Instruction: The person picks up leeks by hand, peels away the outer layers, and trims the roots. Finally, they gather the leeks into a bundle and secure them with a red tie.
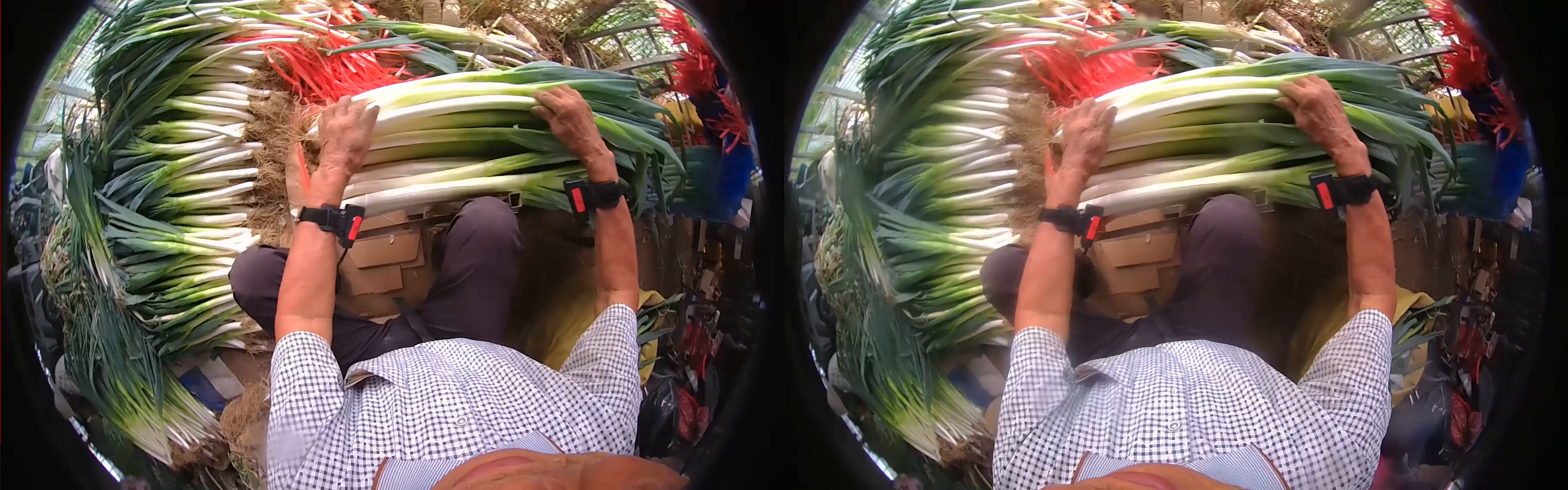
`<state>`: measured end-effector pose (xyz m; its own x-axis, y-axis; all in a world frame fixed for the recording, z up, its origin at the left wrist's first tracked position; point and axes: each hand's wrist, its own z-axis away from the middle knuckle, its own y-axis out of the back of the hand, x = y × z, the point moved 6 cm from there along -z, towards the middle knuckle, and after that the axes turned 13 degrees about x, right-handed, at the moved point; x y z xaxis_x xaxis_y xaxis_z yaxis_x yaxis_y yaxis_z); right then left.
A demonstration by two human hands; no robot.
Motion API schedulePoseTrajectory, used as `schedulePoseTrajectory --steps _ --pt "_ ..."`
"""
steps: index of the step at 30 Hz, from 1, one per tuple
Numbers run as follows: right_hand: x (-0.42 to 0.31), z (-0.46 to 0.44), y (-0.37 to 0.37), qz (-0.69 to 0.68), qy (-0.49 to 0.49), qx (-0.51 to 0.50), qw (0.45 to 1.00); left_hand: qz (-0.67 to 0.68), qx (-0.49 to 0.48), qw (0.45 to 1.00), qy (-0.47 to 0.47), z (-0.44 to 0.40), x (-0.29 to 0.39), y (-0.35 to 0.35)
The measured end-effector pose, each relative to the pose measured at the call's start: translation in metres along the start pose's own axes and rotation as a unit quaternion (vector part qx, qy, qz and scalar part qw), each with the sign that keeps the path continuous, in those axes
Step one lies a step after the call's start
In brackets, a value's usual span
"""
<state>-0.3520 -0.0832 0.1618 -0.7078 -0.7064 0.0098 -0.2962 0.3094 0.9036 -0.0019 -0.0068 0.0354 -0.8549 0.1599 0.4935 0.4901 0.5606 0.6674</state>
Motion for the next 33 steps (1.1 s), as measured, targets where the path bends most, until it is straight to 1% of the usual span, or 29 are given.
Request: schedulePoseTrajectory --steps 1,2,4,6,7,8,9,10,11,12,13,14,16,17,18,20,21,25,26,28,30,31,33 --pt "0.003 0.001 0.000 -0.015 -0.015 0.007 1.000 -0.060 -0.025 0.996 -0.065 0.009 -0.018 -0.024" --pt "0.005 0.002 -0.002 -0.027 -0.032 0.014 0.999 -0.047 -0.008 0.999 -0.026 0.011 -0.018 -0.017" --pt "-0.005 -0.003 -0.009 -0.017 -0.016 0.005 1.000 -0.002 0.031 0.999 0.044 0.007 -0.001 -0.008" --pt "-0.025 -0.004 -0.021 -0.012 0.004 0.002 1.000 -0.102 0.039 0.994 0.005 0.009 0.003 -0.002" --pt "-0.038 -0.008 -0.032 -0.019 0.033 0.014 0.999 -0.141 0.041 0.989 -0.018 0.009 0.009 -0.006" --pt "-0.045 -0.011 -0.038 -0.018 0.052 0.042 0.998 -0.165 0.045 0.985 -0.026 0.010 0.000 -0.014" --pt "-0.044 -0.013 -0.041 0.007 0.051 0.040 0.998 -0.148 0.053 0.987 -0.037 0.008 -0.008 -0.018" --pt "-0.049 -0.017 -0.032 -0.010 0.045 0.047 0.998 -0.076 0.030 0.997 -0.004 0.009 -0.021 -0.026" --pt "-0.048 -0.016 -0.025 0.009 0.049 0.061 0.997 -0.090 0.039 0.995 -0.021 0.009 -0.026 -0.028" --pt "-0.043 -0.015 -0.020 0.012 0.046 0.103 0.994 -0.098 0.044 0.994 -0.028 0.007 -0.024 -0.025" --pt "-0.038 -0.019 -0.012 0.033 0.037 0.103 0.993 -0.126 0.041 0.991 -0.031 0.007 -0.023 -0.028" --pt "-0.034 -0.023 -0.007 0.051 0.028 0.103 0.993 -0.123 0.047 0.991 -0.037 0.009 -0.023 -0.029" --pt "-0.019 -0.034 -0.020 0.043 0.026 0.099 0.994 -0.124 0.059 0.989 -0.045 0.012 -0.024 -0.029" --pt "-0.011 -0.038 -0.030 0.042 0.025 0.098 0.994 -0.117 0.059 0.991 -0.034 0.013 -0.022 -0.028" --pt "0.000 -0.024 -0.064 0.061 -0.017 -0.013 0.998 -0.110 0.051 0.992 -0.038 0.018 -0.021 -0.030" --pt "-0.002 -0.020 -0.070 0.101 0.000 0.015 0.995 -0.100 0.045 0.993 -0.044 0.017 -0.022 -0.028" --pt "-0.001 -0.019 -0.070 0.080 -0.020 -0.014 0.997 -0.095 0.042 0.994 -0.038 0.015 -0.020 -0.027" --pt "0.000 -0.019 -0.072 0.080 -0.030 -0.032 0.996 -0.091 -0.066 0.993 0.038 -0.013 -0.020 -0.028" --pt "-0.002 -0.018 -0.071 0.075 -0.037 -0.050 0.995 -0.068 0.021 0.997 0.004 -0.023 -0.011 -0.028" --pt "-0.001 -0.013 -0.075 0.085 -0.018 -0.025 0.996 -0.069 -0.060 0.992 0.090 -0.027 -0.016 -0.053" --pt "-0.007 -0.006 -0.072 0.089 -0.009 0.015 0.996 -0.033 -0.087 0.994 0.056 -0.022 -0.009 -0.055" --pt "-0.006 -0.005 -0.075 0.099 -0.002 0.006 0.995 -0.060 -0.091 0.993 0.041 -0.016 -0.011 -0.060" --pt "-0.001 -0.008 -0.080 0.101 -0.013 -0.024 0.995 -0.065 -0.087 0.992 0.069 -0.014 -0.009 -0.059"
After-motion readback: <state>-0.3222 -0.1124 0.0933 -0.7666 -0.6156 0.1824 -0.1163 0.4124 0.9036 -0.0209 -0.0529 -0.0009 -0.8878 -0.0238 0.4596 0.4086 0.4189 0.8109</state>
